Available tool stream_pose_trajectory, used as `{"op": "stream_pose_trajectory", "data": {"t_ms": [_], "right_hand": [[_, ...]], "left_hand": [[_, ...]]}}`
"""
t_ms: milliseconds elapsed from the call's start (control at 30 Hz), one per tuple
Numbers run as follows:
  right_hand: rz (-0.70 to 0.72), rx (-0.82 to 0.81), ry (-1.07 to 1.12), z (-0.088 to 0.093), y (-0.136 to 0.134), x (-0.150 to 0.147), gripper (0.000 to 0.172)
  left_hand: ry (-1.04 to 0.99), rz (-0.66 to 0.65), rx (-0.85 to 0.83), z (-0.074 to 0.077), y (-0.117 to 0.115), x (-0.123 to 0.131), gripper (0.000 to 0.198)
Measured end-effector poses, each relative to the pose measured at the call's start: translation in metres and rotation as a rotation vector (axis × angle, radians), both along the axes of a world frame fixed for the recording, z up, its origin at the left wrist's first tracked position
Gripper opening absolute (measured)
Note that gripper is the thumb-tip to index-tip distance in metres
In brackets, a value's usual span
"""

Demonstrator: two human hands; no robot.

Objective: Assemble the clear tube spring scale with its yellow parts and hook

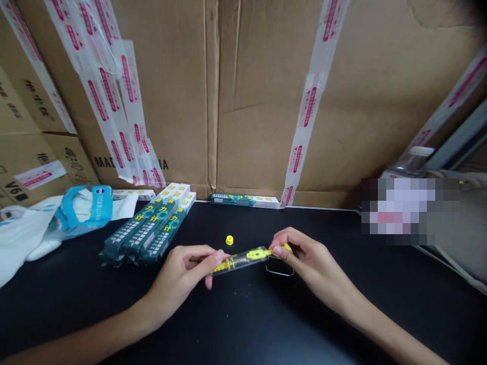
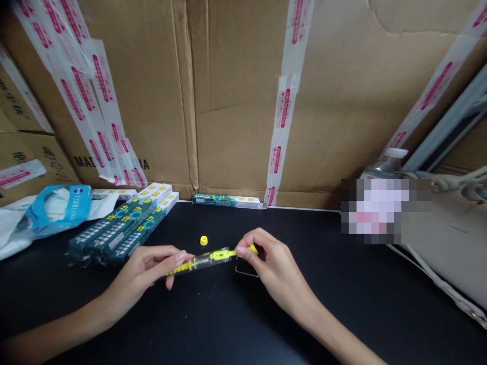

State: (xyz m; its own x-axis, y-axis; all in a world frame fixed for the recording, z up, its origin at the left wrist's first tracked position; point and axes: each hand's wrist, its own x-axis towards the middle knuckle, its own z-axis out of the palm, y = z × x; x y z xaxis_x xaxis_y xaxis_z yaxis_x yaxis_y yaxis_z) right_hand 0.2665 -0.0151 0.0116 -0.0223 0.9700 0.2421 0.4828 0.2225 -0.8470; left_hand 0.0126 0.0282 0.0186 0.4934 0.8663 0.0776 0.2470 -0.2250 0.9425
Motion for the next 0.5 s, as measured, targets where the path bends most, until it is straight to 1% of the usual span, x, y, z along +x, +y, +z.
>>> {"op": "stream_pose_trajectory", "data": {"t_ms": [133,233,333,500], "right_hand": [[-0.026,0.054,-0.03,0.0021,-0.0005,0.0042,0.023],[-0.001,0.065,-0.007,0.005,-0.0019,0.0049,0.022],[0.025,0.051,0.028,0.0057,-0.0033,0.0021,0.02],[0.006,-0.024,0.126,0.0027,-0.0024,-0.0022,0.023]], "left_hand": [[0.011,0.0,0.012,-0.0012,0.0006,-0.0007,0.043],[0.006,-0.004,0.011,-0.0029,0.0005,-0.0017,0.044],[-0.006,-0.011,-0.001,-0.0035,0.0003,-0.0018,0.043],[-0.015,-0.007,-0.016,-0.0028,0.0014,-0.0005,0.04]]}}
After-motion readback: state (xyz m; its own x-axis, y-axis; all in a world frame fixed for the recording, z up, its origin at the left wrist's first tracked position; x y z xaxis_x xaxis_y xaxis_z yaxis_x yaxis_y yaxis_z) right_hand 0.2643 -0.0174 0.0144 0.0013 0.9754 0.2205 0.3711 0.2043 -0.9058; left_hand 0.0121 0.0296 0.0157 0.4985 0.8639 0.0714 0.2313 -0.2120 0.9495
